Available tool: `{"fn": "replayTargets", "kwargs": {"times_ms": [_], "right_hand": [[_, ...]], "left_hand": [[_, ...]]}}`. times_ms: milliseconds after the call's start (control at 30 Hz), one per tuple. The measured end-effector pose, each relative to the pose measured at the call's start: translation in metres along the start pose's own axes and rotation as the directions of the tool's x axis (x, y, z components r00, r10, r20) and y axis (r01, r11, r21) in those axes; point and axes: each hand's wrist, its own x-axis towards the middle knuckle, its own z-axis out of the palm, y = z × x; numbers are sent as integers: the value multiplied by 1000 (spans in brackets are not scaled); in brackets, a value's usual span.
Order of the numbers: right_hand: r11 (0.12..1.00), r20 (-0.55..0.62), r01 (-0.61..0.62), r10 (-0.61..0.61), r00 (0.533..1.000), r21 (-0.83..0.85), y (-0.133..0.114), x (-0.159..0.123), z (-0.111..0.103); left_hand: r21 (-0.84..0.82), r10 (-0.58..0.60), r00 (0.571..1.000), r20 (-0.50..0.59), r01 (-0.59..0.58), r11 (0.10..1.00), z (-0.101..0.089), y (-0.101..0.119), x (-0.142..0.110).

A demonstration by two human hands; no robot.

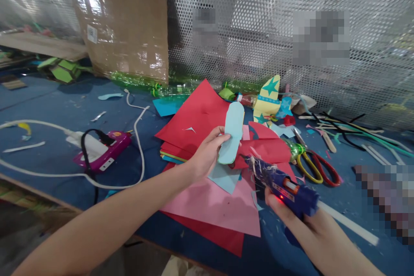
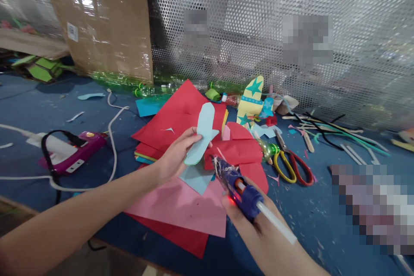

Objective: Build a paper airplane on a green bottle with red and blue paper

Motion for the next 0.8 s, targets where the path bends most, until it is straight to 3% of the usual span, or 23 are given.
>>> {"fn": "replayTargets", "kwargs": {"times_ms": [167,433,667,800], "right_hand": [[999,-12,-46,46,999,-18,9,-1,-2],[997,-37,-20,23,999,72,-19,0,0],[995,-28,-88,87,996,-41,-1,-1,-4],[998,-61,-40,42,997,40,-16,-2,2]], "left_hand": [[7,6,1000,21,-6,1000,-1,0,0],[16,2,1000,1,-2,1000,1,0,-2],[19,10,999,50,-11,1000,-1,-2,-1],[33,-3,1000,7,2,999,1,0,-3]]}}
